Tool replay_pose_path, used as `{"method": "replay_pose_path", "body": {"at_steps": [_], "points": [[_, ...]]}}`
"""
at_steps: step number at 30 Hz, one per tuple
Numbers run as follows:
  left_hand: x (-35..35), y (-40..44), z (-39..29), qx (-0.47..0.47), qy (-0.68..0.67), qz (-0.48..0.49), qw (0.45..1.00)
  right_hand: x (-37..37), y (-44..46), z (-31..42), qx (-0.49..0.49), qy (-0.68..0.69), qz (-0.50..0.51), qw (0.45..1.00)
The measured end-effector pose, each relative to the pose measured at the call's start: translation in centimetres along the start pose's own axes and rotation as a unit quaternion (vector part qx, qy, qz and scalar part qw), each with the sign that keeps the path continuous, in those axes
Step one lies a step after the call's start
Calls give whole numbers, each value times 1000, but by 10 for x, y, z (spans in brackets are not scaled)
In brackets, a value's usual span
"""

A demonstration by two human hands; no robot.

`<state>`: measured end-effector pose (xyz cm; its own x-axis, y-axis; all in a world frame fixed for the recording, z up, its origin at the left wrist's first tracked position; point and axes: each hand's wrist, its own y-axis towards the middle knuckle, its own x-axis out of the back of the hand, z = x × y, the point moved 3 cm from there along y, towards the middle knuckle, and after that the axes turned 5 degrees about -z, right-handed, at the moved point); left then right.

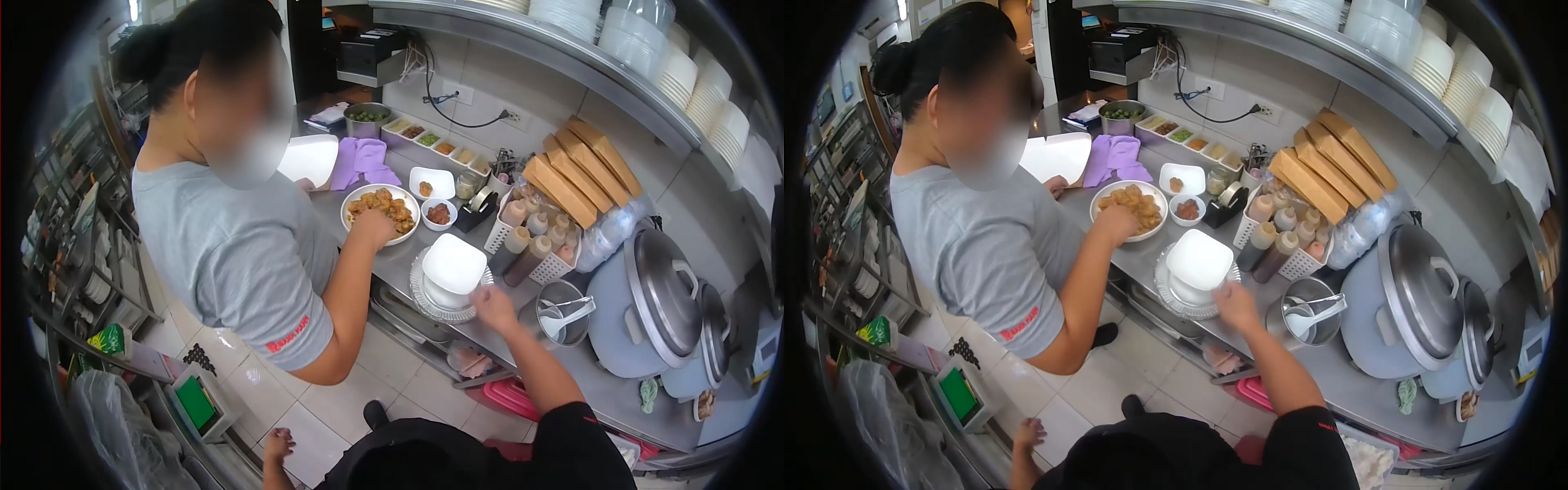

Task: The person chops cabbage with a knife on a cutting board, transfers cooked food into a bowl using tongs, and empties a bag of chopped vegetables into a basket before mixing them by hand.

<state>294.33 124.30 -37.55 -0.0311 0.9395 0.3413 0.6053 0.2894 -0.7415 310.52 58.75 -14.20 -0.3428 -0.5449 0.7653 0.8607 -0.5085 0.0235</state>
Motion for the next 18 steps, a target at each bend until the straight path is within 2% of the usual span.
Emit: {"method": "replay_pose_path", "body": {"at_steps": [3,5,6,12,18], "points": [[6,0,-44,-19,29,-61,998,1,-56,2,81,-7,29,996],[5,-1,-45,-1,46,-46,998,-8,-67,-15,68,-12,43,997],[1,-6,-40,13,58,-42,997,-14,-71,-24,62,-13,51,997],[-34,-62,15,88,171,24,981,-28,-77,-54,236,-15,-29,971],[-78,-122,41,97,243,73,962,-21,-80,-60,271,29,-6,962]]}}
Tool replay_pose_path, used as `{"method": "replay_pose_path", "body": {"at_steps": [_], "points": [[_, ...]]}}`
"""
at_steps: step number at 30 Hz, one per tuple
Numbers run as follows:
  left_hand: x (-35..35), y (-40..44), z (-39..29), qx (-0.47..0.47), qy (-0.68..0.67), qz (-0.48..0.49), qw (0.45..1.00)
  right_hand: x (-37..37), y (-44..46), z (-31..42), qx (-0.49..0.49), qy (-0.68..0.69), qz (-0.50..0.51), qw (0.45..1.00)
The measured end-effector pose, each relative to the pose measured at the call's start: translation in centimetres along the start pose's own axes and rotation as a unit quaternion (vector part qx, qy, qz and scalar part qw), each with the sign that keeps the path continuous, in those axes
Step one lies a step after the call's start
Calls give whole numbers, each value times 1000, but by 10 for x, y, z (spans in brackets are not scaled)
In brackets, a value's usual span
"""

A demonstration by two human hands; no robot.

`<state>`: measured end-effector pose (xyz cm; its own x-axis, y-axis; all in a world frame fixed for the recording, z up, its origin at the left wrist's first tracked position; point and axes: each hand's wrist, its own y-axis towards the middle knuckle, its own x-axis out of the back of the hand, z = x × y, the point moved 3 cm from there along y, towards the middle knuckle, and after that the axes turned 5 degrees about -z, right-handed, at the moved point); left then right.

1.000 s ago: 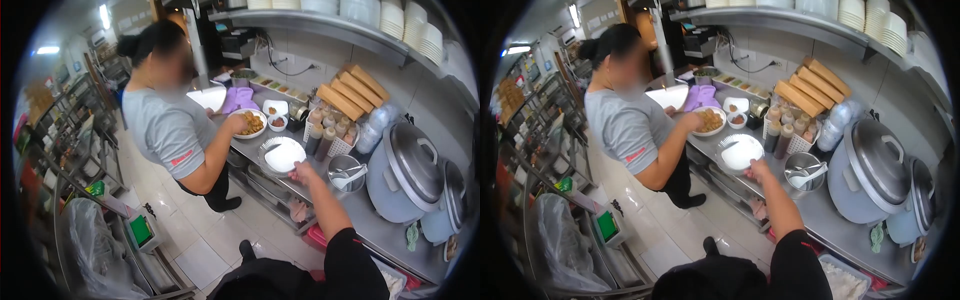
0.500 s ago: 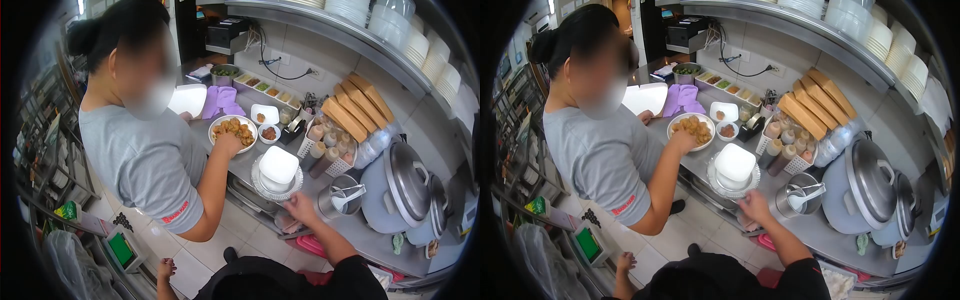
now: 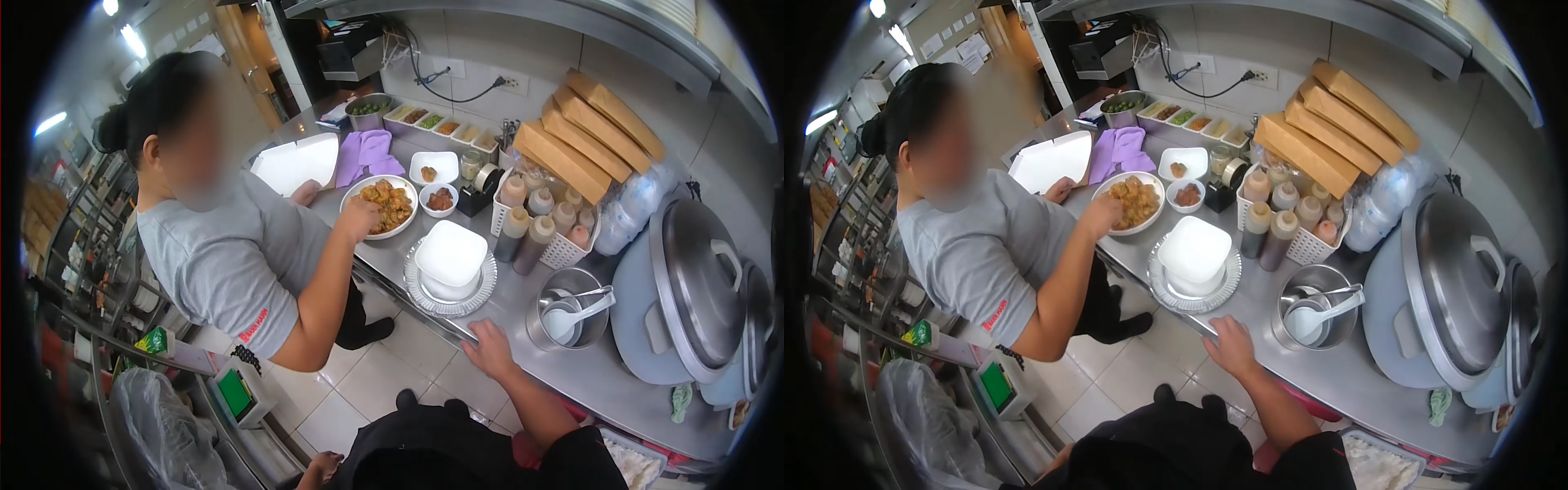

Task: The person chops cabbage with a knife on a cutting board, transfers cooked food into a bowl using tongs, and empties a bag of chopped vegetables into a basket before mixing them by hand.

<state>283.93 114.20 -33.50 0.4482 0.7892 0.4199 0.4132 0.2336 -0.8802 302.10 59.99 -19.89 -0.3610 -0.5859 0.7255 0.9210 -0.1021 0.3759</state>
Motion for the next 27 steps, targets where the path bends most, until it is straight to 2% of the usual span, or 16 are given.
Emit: {"method": "replay_pose_path", "body": {"at_steps": [10,18,27], "points": [[-39,-62,-78,-56,-88,-91,990,-6,8,-15,50,-20,35,998],[-103,-50,-17,-24,-30,-33,999,-7,10,-16,74,-11,50,996],[-101,-38,-27,-22,-38,-37,998,-9,9,-17,89,-12,45,995]]}}
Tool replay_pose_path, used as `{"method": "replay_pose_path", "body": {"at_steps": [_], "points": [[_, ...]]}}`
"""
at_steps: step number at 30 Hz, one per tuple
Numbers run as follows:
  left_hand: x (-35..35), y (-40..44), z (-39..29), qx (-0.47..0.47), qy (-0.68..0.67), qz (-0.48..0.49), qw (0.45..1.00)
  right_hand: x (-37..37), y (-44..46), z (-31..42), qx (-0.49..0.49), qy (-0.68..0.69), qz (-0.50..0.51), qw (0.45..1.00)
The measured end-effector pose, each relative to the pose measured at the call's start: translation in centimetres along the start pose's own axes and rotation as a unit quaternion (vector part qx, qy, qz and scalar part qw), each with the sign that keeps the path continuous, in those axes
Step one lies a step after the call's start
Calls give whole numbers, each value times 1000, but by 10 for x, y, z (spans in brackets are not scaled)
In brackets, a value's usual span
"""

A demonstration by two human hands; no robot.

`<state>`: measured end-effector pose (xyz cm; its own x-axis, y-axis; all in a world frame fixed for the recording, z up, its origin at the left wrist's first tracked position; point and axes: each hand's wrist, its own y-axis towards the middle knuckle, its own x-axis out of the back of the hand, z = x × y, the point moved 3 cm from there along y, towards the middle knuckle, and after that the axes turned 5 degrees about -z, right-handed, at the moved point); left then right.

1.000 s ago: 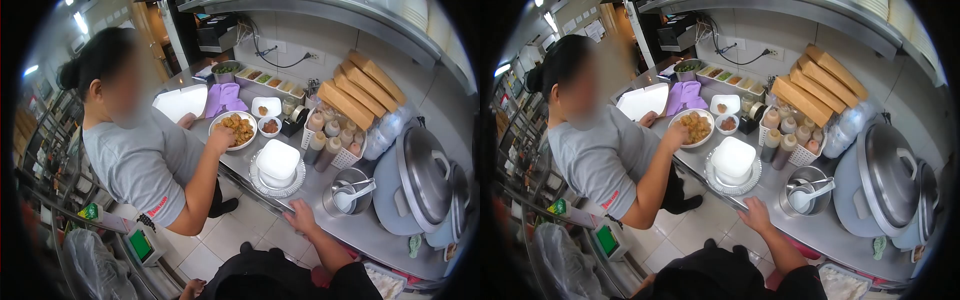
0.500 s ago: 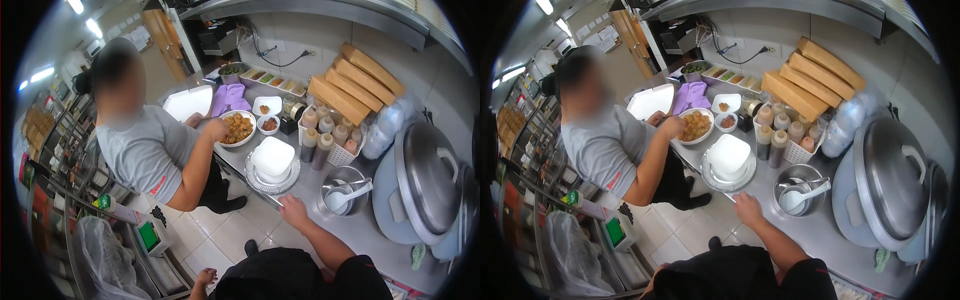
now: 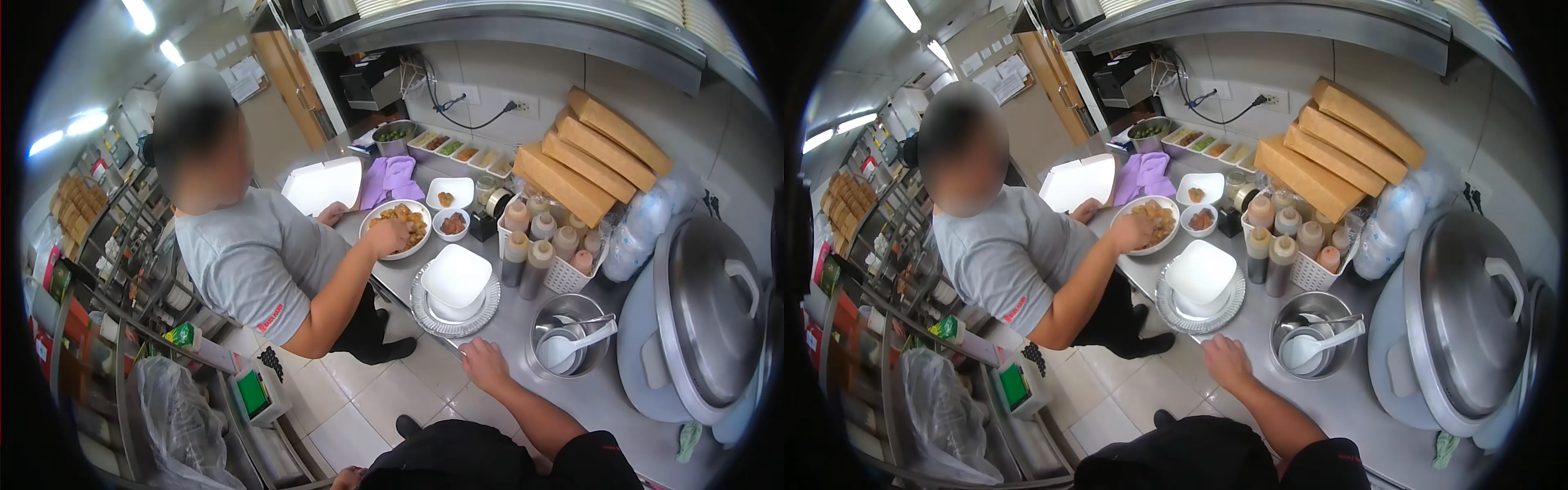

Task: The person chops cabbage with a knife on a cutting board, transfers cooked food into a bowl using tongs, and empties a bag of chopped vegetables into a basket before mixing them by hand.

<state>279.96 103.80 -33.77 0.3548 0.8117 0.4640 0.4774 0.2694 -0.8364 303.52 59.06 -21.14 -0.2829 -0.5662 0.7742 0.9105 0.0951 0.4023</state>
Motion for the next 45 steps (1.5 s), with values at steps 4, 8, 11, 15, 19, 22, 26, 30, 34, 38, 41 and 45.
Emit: {"method": "replay_pose_path", "body": {"at_steps": [4,8,11,15,19,22,26,30,34,38,41,45], "points": [[6,12,-20,-20,16,10,1000,-3,2,1,3,-5,-4,1000],[6,25,-38,-39,41,25,998,-1,2,2,9,-6,-11,1000],[6,32,-44,-45,62,38,996,3,4,4,21,-7,-17,1000],[8,43,-48,-54,96,53,993,3,4,5,20,-13,-13,1000],[11,49,-48,-60,117,57,990,3,3,5,21,-17,-9,1000],[14,51,-49,-66,120,55,989,2,4,6,20,-27,-6,999],[16,50,-48,-70,120,55,989,1,4,6,20,-30,-10,999],[15,48,-44,-78,137,57,986,1,4,6,26,-23,-24,999],[12,52,-58,-146,198,59,968,2,3,5,28,-18,-24,999],[22,52,-164,-319,293,23,901,3,3,6,28,-17,-21,999],[40,23,-347,-518,401,-60,753,1,4,5,25,-13,-23,999],[61,-27,-558,-674,538,-206,462,-1,4,3,19,-1,-25,1000]]}}
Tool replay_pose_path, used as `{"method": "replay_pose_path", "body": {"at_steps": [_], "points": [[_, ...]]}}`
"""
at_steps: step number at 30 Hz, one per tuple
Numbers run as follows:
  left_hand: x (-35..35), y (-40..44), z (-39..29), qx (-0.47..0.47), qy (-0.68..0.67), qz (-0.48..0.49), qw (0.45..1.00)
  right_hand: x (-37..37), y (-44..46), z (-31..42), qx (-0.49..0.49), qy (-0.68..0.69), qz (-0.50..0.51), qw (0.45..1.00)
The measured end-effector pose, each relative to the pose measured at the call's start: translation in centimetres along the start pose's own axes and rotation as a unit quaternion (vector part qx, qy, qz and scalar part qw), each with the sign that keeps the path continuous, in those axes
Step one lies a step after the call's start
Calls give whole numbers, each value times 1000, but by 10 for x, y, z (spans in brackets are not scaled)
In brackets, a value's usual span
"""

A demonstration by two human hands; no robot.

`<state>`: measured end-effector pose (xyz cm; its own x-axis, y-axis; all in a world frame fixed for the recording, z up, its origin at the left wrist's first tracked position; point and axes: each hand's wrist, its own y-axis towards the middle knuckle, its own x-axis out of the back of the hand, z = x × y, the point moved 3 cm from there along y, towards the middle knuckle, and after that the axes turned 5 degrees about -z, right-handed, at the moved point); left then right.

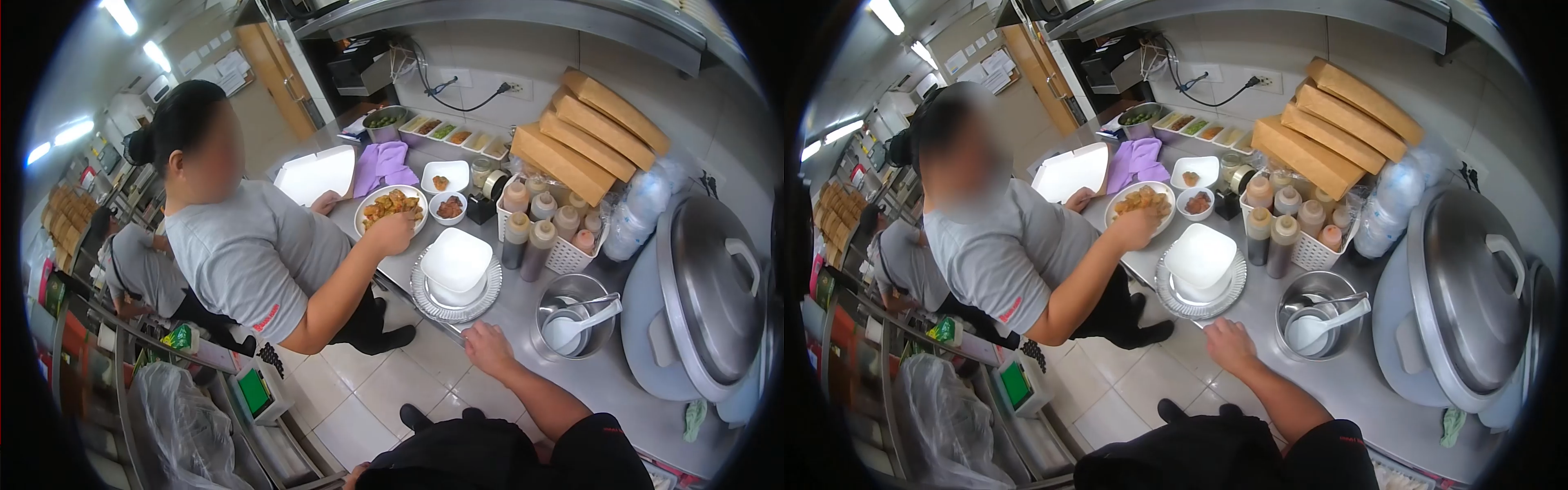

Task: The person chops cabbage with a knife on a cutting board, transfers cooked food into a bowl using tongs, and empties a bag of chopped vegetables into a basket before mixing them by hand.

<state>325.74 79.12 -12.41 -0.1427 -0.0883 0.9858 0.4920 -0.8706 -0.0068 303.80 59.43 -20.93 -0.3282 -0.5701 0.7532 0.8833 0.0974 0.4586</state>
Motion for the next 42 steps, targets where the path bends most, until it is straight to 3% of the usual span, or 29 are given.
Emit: {"method": "replay_pose_path", "body": {"at_steps": [5,9,12,14,17,20,22,26,28,36,38,42], "points": [[35,75,50,-95,150,-37,983,-1,0,-1,0,1,4,1000],[45,71,47,32,103,-45,993,-1,0,-1,-7,4,13,1000],[50,75,49,57,89,-70,992,2,1,0,-12,3,20,1000],[47,67,41,31,104,-145,983,3,1,0,-11,7,20,1000],[-39,-73,-56,134,-124,-57,982,3,1,1,-9,9,15,1000],[-172,-356,-247,348,-378,160,843,3,1,1,-7,6,11,1000],[-182,-421,-291,411,-411,236,779,2,0,0,-5,3,9,1000],[-193,-442,-308,419,-428,246,762,0,0,-1,-3,-1,5,1000],[-198,-440,-310,388,-409,233,792,0,0,0,-5,-2,6,1000],[-187,-450,-321,494,-478,240,686,-2,0,0,-25,-8,43,999],[-187,-449,-322,501,-489,240,672,-1,0,0,-11,-3,15,1000],[-187,-383,-259,470,-507,195,696,-3,0,-1,0,4,-4,1000]]}}
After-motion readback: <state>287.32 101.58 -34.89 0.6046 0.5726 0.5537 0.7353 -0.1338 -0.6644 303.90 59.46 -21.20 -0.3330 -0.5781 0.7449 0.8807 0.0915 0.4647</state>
